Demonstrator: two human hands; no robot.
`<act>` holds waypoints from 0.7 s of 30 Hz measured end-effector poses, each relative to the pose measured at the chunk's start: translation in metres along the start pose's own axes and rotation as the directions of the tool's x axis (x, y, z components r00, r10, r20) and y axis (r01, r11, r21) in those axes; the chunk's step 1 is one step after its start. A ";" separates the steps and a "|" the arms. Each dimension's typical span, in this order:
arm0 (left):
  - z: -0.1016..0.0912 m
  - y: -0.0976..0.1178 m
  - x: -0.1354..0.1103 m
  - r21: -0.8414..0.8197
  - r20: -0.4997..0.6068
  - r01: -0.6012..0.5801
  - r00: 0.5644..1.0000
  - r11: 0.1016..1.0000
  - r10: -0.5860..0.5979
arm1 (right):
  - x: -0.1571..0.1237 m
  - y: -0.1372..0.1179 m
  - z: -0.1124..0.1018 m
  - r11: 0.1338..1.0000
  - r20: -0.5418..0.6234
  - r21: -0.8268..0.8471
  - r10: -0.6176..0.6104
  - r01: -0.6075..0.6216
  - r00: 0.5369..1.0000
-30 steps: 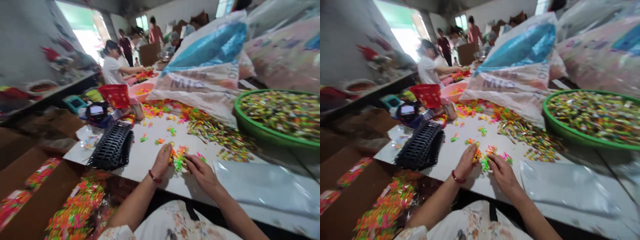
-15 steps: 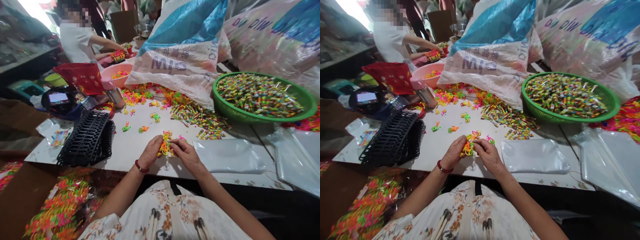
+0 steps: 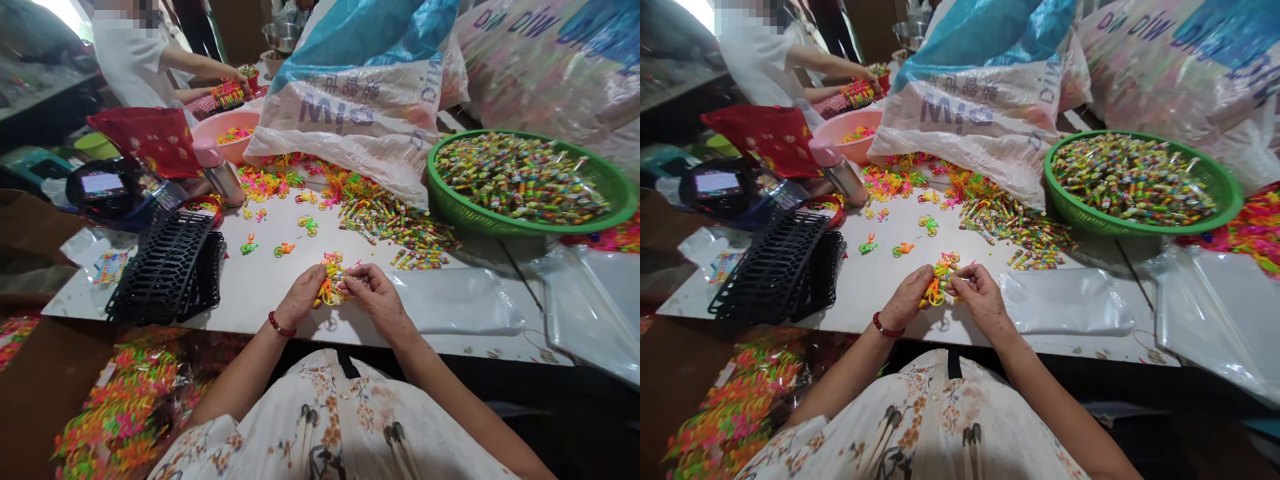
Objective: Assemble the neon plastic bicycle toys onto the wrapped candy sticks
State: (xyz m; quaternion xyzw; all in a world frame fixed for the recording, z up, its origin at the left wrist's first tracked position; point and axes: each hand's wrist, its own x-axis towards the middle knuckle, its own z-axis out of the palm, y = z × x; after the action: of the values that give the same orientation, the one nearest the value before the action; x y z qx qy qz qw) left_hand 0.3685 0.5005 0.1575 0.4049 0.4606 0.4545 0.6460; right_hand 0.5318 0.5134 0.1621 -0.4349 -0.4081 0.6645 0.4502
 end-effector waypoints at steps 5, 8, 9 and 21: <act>0.001 0.000 0.000 -0.021 0.012 0.007 1.000 1.000 -0.007 | -0.001 0.004 -0.001 0.990 0.001 0.116 0.084 -0.084 0.996; 0.002 0.003 -0.002 -0.013 0.011 0.022 1.000 1.000 -0.021 | -0.001 0.005 -0.003 0.990 0.025 0.116 0.079 -0.081 0.997; 0.002 0.004 -0.002 -0.012 0.010 0.028 1.000 1.000 -0.028 | -0.001 0.005 -0.004 0.991 0.030 0.107 0.074 -0.077 0.997; -0.001 -0.002 0.003 0.168 -0.035 0.013 0.999 0.986 -0.007 | 0.001 -0.001 -0.010 0.981 0.114 -0.192 0.038 -0.015 0.993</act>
State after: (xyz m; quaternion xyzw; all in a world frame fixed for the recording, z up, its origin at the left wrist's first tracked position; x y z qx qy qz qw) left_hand 0.3686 0.5034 0.1544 0.4477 0.5103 0.4176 0.6039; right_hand 0.5416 0.5164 0.1600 -0.4419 -0.4899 0.6525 0.3728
